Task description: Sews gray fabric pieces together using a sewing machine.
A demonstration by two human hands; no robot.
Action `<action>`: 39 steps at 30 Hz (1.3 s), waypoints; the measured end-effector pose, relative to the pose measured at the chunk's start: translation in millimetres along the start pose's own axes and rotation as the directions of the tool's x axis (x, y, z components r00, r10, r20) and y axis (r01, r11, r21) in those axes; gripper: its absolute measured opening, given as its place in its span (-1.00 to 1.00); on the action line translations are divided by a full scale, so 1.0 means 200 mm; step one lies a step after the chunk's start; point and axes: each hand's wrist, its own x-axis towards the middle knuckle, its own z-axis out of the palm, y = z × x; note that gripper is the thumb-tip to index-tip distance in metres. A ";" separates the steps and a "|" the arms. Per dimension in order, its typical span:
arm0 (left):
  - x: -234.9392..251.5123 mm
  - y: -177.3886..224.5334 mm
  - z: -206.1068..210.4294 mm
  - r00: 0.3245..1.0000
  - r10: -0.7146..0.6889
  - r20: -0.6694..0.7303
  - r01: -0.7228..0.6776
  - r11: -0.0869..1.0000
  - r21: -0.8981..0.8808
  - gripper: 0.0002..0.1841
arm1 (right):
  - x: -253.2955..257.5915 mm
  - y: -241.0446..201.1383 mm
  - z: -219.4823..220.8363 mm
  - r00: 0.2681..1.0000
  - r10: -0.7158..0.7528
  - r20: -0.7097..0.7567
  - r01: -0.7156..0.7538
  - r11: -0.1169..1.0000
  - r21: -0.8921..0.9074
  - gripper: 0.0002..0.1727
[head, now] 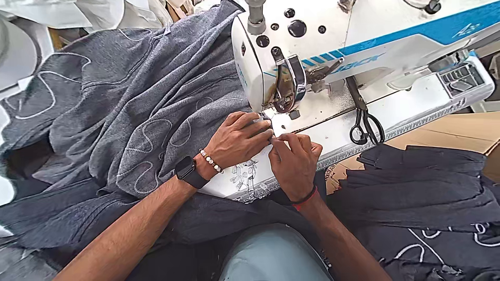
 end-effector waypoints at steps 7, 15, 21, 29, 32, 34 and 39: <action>0.01 0.07 0.01 0.990 -0.129 -0.061 0.128 0.991 -0.031 -0.73 | 0.07 0.14 -0.05 0.996 -0.036 0.084 0.016 0.974 0.227 -0.72; -0.01 0.09 0.02 0.915 -0.392 -0.093 0.356 0.895 -0.268 -0.73 | 0.08 0.16 0.01 0.977 -0.215 -0.003 0.212 0.956 0.201 -0.78; 0.00 0.01 0.02 0.943 -0.327 -0.055 0.327 0.945 -0.016 -0.64 | 0.08 0.17 0.01 0.968 -0.248 0.036 0.239 0.956 0.170 -0.75; 0.00 0.01 0.02 0.953 -0.295 -0.070 0.300 0.952 0.069 -0.65 | 0.10 0.17 0.01 0.965 -0.247 0.089 0.224 0.952 0.207 -0.75; 0.00 0.01 0.02 0.948 -0.311 -0.058 0.316 0.945 0.087 -0.63 | 0.12 0.17 0.01 0.962 -0.243 0.124 0.210 0.949 0.236 -0.74; 0.01 0.02 0.02 0.948 -0.315 -0.050 0.318 0.942 0.108 -0.62 | 0.13 0.18 0.01 0.958 -0.246 0.149 0.202 0.944 0.261 -0.74; 0.00 0.03 0.02 0.940 -0.341 -0.035 0.342 0.937 0.073 -0.61 | 0.20 0.19 -0.02 0.920 -0.325 0.221 0.257 0.923 0.287 -0.74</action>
